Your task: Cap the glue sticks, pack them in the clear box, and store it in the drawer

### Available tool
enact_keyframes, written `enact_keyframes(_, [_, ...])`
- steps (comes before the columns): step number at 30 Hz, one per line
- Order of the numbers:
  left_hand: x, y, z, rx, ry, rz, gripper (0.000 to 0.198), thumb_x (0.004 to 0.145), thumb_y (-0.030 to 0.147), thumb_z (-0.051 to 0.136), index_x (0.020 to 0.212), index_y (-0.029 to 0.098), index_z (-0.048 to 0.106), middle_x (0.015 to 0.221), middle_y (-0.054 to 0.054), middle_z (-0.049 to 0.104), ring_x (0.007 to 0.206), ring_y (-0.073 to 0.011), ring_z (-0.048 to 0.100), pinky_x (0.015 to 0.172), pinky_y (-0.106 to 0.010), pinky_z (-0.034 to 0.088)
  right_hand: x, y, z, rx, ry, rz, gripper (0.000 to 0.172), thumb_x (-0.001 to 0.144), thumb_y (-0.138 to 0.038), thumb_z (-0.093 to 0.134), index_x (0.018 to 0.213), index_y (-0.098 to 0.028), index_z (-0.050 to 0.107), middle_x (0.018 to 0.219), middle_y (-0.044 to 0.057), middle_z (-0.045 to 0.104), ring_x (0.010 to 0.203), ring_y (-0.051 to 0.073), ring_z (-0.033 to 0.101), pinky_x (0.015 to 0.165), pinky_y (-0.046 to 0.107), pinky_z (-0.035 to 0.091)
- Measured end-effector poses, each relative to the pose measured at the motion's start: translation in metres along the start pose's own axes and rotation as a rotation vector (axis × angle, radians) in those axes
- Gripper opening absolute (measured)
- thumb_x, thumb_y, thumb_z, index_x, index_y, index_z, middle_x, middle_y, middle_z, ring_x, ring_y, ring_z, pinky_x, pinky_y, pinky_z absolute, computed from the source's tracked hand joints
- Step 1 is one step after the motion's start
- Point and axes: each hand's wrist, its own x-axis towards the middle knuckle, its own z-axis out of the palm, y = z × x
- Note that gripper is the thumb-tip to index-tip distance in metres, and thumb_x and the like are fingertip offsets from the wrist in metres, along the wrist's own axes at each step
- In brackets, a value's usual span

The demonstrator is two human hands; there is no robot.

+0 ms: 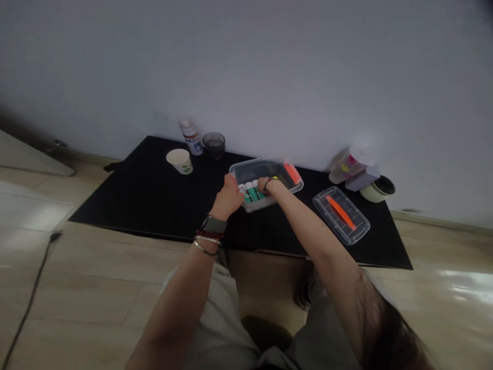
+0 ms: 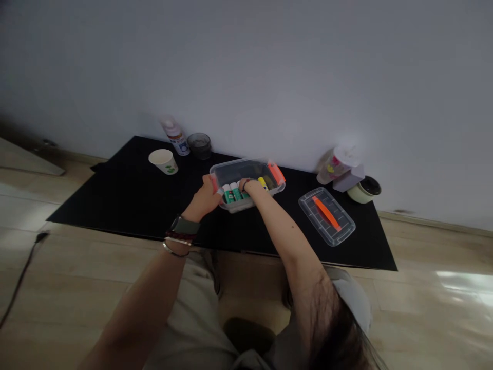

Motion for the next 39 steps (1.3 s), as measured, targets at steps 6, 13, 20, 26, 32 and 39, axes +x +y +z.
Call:
enact_keyframes(6, [0.001,0.007,-0.008,0.035,-0.115,-0.043,0.055,0.085,0.019,0.049,0.138,0.015,0.033,0.117,-0.018,0.067,0.101,-0.0322,0.071,0.092,-0.043,0.050,-0.067,0.042,-0.026,-0.041,0.280,0.005,0.031,0.096,-0.031,0.049,0.115,-0.017,0.069,0.117,0.011,0.072,0.106,0.022,0.067,0.093,0.033,0.050])
enact_keyframes(13, [0.010,-0.001,0.000,-0.016,-0.087,-0.021,0.067,0.086,0.024,0.051,0.149,0.016,0.029,0.122,-0.019,0.066,0.110,-0.0365,0.067,0.097,-0.048,0.048,-0.158,0.177,-0.019,-0.041,0.581,0.321,0.030,0.096,-0.031,0.047,0.113,-0.015,0.066,0.107,0.012,0.072,0.098,0.023,0.067,0.085,0.031,0.048])
enact_keyframes(20, [0.020,-0.016,0.012,-0.182,-0.010,0.001,0.064,0.084,0.028,0.054,0.146,0.021,0.038,0.132,-0.015,0.064,0.118,-0.0354,0.063,0.101,-0.051,0.047,-0.188,0.266,0.047,-0.130,0.218,0.635,0.039,0.096,-0.038,0.052,0.126,-0.014,0.062,0.127,0.020,0.063,0.116,0.028,0.062,0.094,0.036,0.047])
enact_keyframes(26, [0.025,-0.028,0.023,-0.381,0.012,0.037,0.067,0.081,0.029,0.059,0.144,0.022,0.041,0.141,-0.011,0.058,0.127,-0.0301,0.058,0.109,-0.048,0.043,-0.197,0.272,0.068,-0.118,0.246,0.669,0.037,0.095,-0.030,0.053,0.123,-0.007,0.060,0.128,0.024,0.061,0.118,0.033,0.062,0.093,0.040,0.049])
enact_keyframes(32, [0.019,-0.022,0.036,-0.479,-0.055,0.103,0.067,0.082,0.029,0.060,0.144,0.021,0.039,0.149,-0.013,0.052,0.137,-0.0270,0.049,0.115,-0.046,0.037,-0.231,0.290,0.046,0.044,0.460,0.525,0.033,0.085,-0.034,0.064,0.110,-0.013,0.065,0.111,0.015,0.071,0.102,0.029,0.069,0.090,0.040,0.053])
enact_keyframes(39, [0.019,-0.003,0.066,-0.549,-0.168,0.189,0.066,0.081,0.029,0.061,0.143,0.023,0.042,0.151,-0.012,0.049,0.141,-0.0277,0.045,0.118,-0.047,0.033,-0.237,0.250,-0.018,0.441,0.730,-0.145,0.036,0.078,-0.035,0.068,0.110,-0.018,0.064,0.123,0.010,0.069,0.108,0.024,0.067,0.096,0.040,0.054])
